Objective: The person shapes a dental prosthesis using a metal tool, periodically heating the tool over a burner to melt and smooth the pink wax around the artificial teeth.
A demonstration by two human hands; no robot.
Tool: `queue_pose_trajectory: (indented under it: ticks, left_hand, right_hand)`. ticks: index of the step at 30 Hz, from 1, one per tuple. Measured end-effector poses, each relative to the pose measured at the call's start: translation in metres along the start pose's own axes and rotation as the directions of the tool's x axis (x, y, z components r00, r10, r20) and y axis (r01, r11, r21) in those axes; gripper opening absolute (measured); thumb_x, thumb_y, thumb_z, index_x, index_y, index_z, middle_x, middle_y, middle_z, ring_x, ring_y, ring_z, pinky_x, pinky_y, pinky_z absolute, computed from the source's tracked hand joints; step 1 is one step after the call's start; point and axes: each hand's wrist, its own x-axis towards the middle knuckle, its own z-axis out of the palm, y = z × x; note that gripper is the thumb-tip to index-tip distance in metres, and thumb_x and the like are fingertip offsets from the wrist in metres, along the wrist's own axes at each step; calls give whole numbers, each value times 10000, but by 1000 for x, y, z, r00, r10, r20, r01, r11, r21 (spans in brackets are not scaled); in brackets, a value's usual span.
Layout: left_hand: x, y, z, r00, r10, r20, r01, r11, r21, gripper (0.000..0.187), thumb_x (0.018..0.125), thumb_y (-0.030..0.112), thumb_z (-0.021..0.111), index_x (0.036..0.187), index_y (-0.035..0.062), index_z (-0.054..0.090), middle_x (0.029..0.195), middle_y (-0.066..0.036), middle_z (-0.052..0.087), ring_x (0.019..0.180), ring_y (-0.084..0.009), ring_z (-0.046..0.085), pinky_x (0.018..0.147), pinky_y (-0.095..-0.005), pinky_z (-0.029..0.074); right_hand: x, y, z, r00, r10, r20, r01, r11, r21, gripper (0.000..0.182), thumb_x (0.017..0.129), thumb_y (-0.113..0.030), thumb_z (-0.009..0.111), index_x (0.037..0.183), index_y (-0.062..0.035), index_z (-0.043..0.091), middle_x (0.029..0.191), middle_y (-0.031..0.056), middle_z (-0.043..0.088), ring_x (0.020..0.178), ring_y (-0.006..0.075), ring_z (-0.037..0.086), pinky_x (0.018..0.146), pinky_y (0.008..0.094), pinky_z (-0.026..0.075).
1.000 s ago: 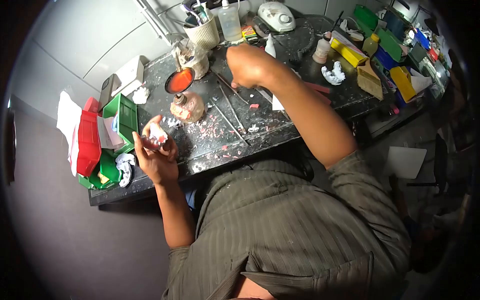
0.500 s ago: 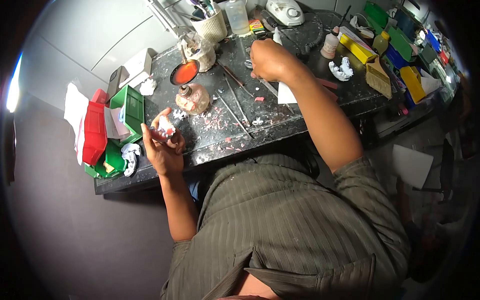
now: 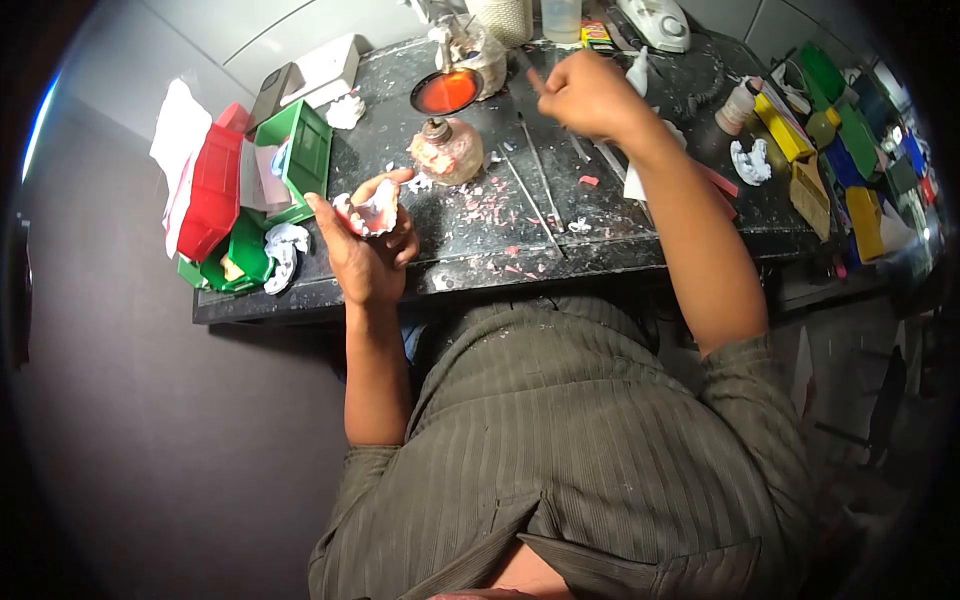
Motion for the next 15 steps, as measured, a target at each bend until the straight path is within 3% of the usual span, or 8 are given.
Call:
queue_pose_trajectory:
  ticks: [2, 3, 6, 8, 9, 11, 12, 15]
  left_hand:
    - [-1, 0, -2, 998, -28, 53, 30, 999, -27, 978, 972, 807, 198, 1169, -41, 644, 653, -33, 546, 493, -78, 363, 412, -223, 270]
    - [-2, 1, -1, 999, -24, 46, 26, 999, -32, 978, 972, 807, 198, 1169, -41, 644, 653, -33, 546, 493, -78, 363, 412, -223, 270]
    - [-2, 1, 2, 997, -70, 42, 70, 998, 1, 992, 961, 823, 172, 1122, -33, 645, 645, -24, 516, 514, -93, 417, 436, -229, 296]
    - [1, -6, 6, 999, 32, -30, -28, 992, 122, 990, 952, 832, 148, 1078, -15, 644, 703, -38, 556, 546, -121, 496, 461, -236, 317]
    - [1, -9, 6, 999, 29, -24, -26, 992, 121, 990, 952, 832, 148, 1078, -15, 644, 703, -38, 556, 546, -121, 496, 461, -236, 317]
    - [4, -13, 4, 995, 91, -29, -83, 974, 211, 984, 946, 837, 142, 1051, -2, 647, 804, -63, 628, 582, -149, 554, 483, -239, 345]
    - [4, -13, 4, 996, 90, -26, -82, 975, 208, 984, 946, 837, 142, 1051, -2, 647, 804, -63, 628, 582, -149, 554, 483, -239, 345]
    - [6, -12, 5, 996, 67, -58, -51, 970, 236, 966, 949, 831, 142, 1012, 13, 651, 1047, -137, 702, 562, -160, 566, 467, -243, 345]
  right_hand:
    - [-1, 0, -11, 999, -32, -9, 34, 969, 246, 126, 844, -64, 693, 826, 61, 705, 664, 77, 660, 618, 139, 658, 569, 290, 501]
    - [1, -1, -20, 998, -51, 37, 35, 939, 343, 121, 863, -69, 692, 879, 50, 698, 728, 71, 690, 649, 131, 671, 567, 270, 504]
    - [-7, -19, -32, 993, -37, -110, 80, 901, 426, 137, 903, -68, 676, 976, 48, 674, 849, 99, 716, 736, 156, 711, 585, 259, 553]
    - [-12, -27, -34, 951, -124, -282, 274, 760, 590, 172, 958, -83, 653, 1086, 32, 643, 968, 119, 703, 847, 173, 719, 698, 260, 607]
    - [-15, -27, -35, 951, -120, -286, 273, 762, 588, 172, 958, -83, 653, 1086, 32, 643, 968, 119, 703, 847, 173, 719, 698, 260, 607]
    - [-20, -24, -35, 944, -233, -235, 330, 592, 735, 167, 979, -80, 616, 1094, 40, 634, 1049, 145, 696, 916, 217, 728, 742, 294, 636]
    - [-22, -22, -32, 936, -253, -245, 350, 597, 722, 174, 978, -74, 601, 1104, 40, 632, 1038, 153, 701, 923, 226, 730, 709, 294, 631]
    - [-31, -27, -23, 925, -237, -297, 380, 557, 739, 179, 932, -68, 660, 1065, 50, 642, 946, 136, 716, 826, 208, 738, 622, 281, 612]
